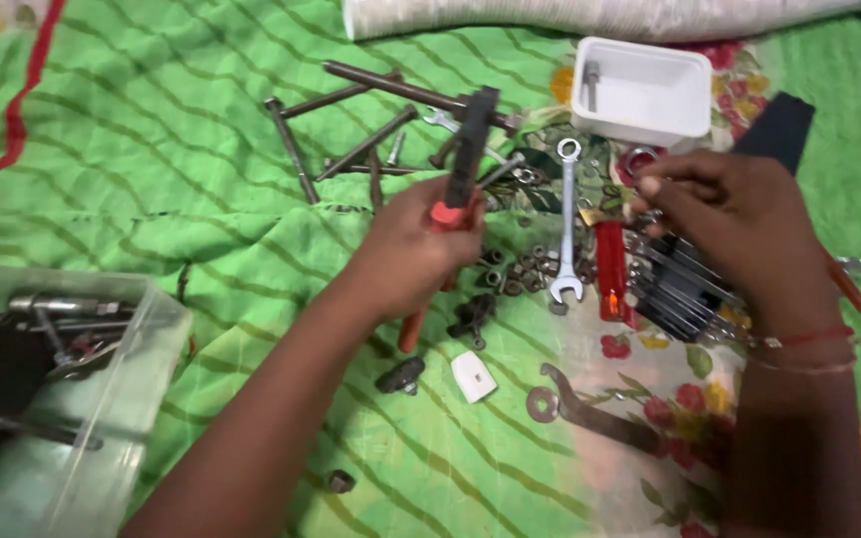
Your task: The person assembles a mechanical component by threading a nut onto a bolt. They then use pliers to hold the bolt and a wrench to tighten the nut, securing the assembly.
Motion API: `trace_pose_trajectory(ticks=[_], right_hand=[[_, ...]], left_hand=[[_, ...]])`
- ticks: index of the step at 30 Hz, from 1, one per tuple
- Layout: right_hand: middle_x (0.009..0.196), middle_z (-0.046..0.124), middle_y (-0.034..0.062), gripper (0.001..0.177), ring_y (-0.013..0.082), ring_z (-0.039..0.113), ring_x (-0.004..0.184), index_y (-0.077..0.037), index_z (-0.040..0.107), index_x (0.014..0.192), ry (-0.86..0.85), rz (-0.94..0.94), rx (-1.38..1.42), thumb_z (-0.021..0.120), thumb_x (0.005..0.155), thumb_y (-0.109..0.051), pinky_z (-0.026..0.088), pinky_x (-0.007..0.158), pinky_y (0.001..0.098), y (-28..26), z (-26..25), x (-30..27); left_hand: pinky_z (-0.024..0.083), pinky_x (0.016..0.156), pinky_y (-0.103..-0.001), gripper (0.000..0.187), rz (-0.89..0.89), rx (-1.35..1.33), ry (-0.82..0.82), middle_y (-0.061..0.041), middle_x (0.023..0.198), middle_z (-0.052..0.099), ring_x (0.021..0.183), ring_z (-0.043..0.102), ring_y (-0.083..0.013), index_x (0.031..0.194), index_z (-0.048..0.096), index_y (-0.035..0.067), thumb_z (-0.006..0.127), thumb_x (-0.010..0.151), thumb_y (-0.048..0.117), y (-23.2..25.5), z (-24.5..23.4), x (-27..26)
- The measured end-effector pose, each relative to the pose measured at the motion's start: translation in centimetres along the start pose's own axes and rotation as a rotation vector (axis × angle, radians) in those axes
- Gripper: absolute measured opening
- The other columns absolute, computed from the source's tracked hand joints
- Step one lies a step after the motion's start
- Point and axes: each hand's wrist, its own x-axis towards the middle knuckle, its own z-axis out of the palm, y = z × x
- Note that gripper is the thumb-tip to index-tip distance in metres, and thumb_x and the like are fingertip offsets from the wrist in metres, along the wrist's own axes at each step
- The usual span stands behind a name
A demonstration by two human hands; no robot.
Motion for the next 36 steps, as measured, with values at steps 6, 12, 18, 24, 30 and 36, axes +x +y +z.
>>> trace_pose_trajectory(ticks=[6, 12, 18, 24, 30, 36], right_hand=[[0.093, 0.075, 0.0075, 0.027, 0.0103, 0.07, 0.079, 0.004, 0.072, 0.116, 0.032, 0.032, 0.038, 0.069, 0.101, -0.018, 0.056, 0.069, 0.0243, 0.3, 0.3, 0.3], [0.095, 0.074, 0.0072, 0.029, 0.0096, 0.07, 0.083, 0.003, 0.072, 0.119, 0.079, 0.047, 0.054, 0.071, 0.099, -0.018, 0.057, 0.069, 0.024, 1.1, -0.4, 0.1], [0.093, 0.075, 0.0095, 0.028, 0.0112, 0.071, 0.081, 0.003, 0.072, 0.118, 0.043, 0.037, 0.064, 0.07, 0.1, -0.019, 0.057, 0.068, 0.0245, 0.5, 0.0, 0.2], [0.099, 0.077, 0.0094, 0.034, 0.0122, 0.07, 0.079, 0.001, 0.073, 0.119, -0.029, 0.075, 0.245, 0.062, 0.103, -0.028, 0.055, 0.07, 0.0256, -1.9, 2.2, 0.0], [0.109, 0.075, 0.0116, 0.05, 0.0166, 0.071, 0.089, 0.001, 0.067, 0.126, -0.128, 0.061, 0.438, 0.049, 0.108, -0.042, 0.059, 0.078, 0.0292, -2.8, 2.9, -0.1], [0.108, 0.08, 0.0097, 0.071, 0.0215, 0.075, 0.1, -0.005, 0.069, 0.135, -0.622, -0.164, 0.367, 0.047, 0.1, -0.063, 0.061, 0.092, 0.0363, -1.9, 2.2, -0.6]], left_hand=[[0.048, 0.065, -0.031, 0.015, 0.157, 0.156, -0.03, -0.001, 0.077, 0.058, 0.07, 0.056, -0.0134, 0.09, 0.059, 0.008, 0.066, 0.077, 0.012, -0.5, 0.1, 0.2], [0.051, 0.074, -0.031, 0.025, 0.144, 0.155, -0.033, -0.003, 0.085, 0.063, 0.079, 0.061, -0.0151, 0.1, 0.06, 0.006, 0.065, 0.078, 0.015, -0.3, 0.2, 0.3], [0.054, 0.083, -0.031, 0.047, 0.094, 0.173, -0.08, -0.002, 0.103, 0.07, 0.093, 0.068, -0.0147, 0.123, 0.055, 0.008, 0.058, 0.077, 0.014, 1.2, 0.6, -0.8], [0.052, 0.072, -0.034, 0.026, -0.052, 0.34, -0.179, -0.006, 0.082, 0.068, 0.076, 0.065, -0.0184, 0.099, 0.065, 0.005, 0.059, 0.075, 0.015, 3.3, 1.3, -1.8], [0.051, 0.062, -0.039, 0.022, -0.124, 0.416, -0.256, -0.009, 0.073, 0.064, 0.067, 0.061, -0.0229, 0.088, 0.063, 0.006, 0.061, 0.069, 0.017, 4.2, 1.5, -2.6], [0.054, 0.07, -0.043, 0.03, -0.183, 0.659, -0.511, -0.016, 0.083, 0.072, 0.077, 0.07, -0.0311, 0.091, 0.065, 0.002, 0.056, 0.07, 0.022, 4.5, 2.4, -3.7]])
